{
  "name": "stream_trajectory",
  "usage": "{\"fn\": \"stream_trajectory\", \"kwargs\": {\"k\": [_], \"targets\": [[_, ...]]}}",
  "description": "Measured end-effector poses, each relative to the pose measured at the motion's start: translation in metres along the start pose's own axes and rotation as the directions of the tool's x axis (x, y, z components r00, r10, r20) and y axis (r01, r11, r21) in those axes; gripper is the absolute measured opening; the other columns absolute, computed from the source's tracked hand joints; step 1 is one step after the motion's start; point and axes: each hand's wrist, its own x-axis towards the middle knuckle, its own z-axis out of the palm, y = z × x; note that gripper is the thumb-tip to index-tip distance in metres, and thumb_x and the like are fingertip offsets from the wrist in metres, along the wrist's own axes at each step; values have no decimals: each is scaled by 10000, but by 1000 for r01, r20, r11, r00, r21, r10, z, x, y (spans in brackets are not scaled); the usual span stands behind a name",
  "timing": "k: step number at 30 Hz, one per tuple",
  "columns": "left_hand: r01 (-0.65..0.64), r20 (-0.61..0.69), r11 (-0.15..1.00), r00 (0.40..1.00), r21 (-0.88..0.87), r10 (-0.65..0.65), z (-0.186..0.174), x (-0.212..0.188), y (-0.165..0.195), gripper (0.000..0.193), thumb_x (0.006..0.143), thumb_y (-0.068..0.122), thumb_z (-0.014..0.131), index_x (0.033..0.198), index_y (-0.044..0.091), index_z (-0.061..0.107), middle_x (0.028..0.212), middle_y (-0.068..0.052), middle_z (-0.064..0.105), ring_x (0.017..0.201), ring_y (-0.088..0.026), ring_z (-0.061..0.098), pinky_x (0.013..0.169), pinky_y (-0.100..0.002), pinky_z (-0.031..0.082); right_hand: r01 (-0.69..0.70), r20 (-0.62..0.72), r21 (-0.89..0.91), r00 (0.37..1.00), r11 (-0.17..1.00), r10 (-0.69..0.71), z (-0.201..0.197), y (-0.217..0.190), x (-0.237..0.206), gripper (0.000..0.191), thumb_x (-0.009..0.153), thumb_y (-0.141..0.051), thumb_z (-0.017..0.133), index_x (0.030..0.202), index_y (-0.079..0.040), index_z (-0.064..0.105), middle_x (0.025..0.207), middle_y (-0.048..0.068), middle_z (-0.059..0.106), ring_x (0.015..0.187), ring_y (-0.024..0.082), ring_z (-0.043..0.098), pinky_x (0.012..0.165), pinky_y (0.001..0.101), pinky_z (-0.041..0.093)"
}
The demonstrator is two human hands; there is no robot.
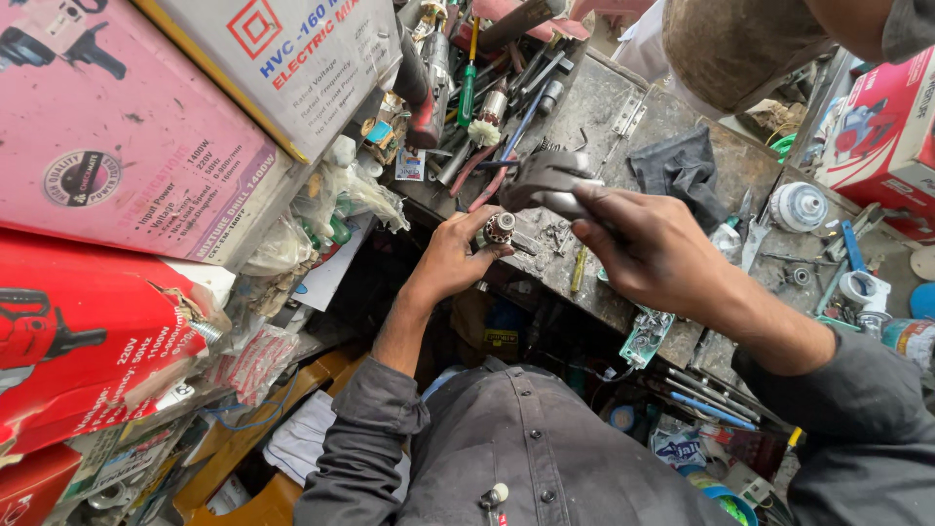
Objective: The person works at a cluttered repair bench, clamping a metal part in a bench vise and working on it with a hand tool. They then open a small yellow box, take out sandpaper, and rub it on the armature of a disassembled power drill motor, handling the green plastic drill housing and other components on the bench.
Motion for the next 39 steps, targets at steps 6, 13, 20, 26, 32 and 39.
{"fn": "stream_trajectory", "kwargs": {"k": [6,13,20,26,32,39], "targets": [[-20,22,1000,1000,-13,21,-7,4,8,496,798,232,856,1229,88,656,1095,-138,735,1018,-356,684,889,-427,535,59,-113,97,992,994,-48,7,-12,6,365,974,-103,653,1320,8,624,905,183,683,672,298,654,597,392,518],[-18,19,1000,1000,-17,18,-6,5,13,501,805,229,847,1242,86,648,1095,-138,731,1038,-362,682,896,-434,532,29,-59,3,998,1000,-29,1,7,-5,226,1005,-145,677,1166,14,659,794,179,624,641,330,609,578,418,455],[172,30,976,985,-133,-169,-18,6,28,540,851,325,814,1304,102,622,1056,-113,737,1016,-214,748,903,-362,577,-75,-267,219,954,973,134,-6,18,-44,230,1091,-192,600,1213,-6,657,774,44,616,629,92,562,587,271,429],[83,43,212,981,-974,-189,-24,14,52,577,976,423,687,1410,113,470,1358,-140,641,1182,-292,665,933,-470,596,-252,-402,553,754,794,519,39,78,-112,419,1044,-165,581,1424,12,593,801,-31,619,618,7,498,535,179,387],[160,162,-25,967,-987,-196,-9,10,59,649,963,536,612,1466,170,428,1499,-76,548,1156,-316,662,866,-406,558,-567,-594,257,546,783,591,87,163,-226,415,1066,-182,668,1392,71,625,1120,123,713,995,193,653,875,319,506],[253,263,-82,949,-964,-173,21,15,72,621,1030,589,553,1482,174,464,1431,-164,580,1069,-297,659,826,-423,536,-858,-629,212,247,468,737,113,211,-317,446,1003,-299,678,1370,-49,706,1101,248,726,997,396,702,889,470,524]]}}
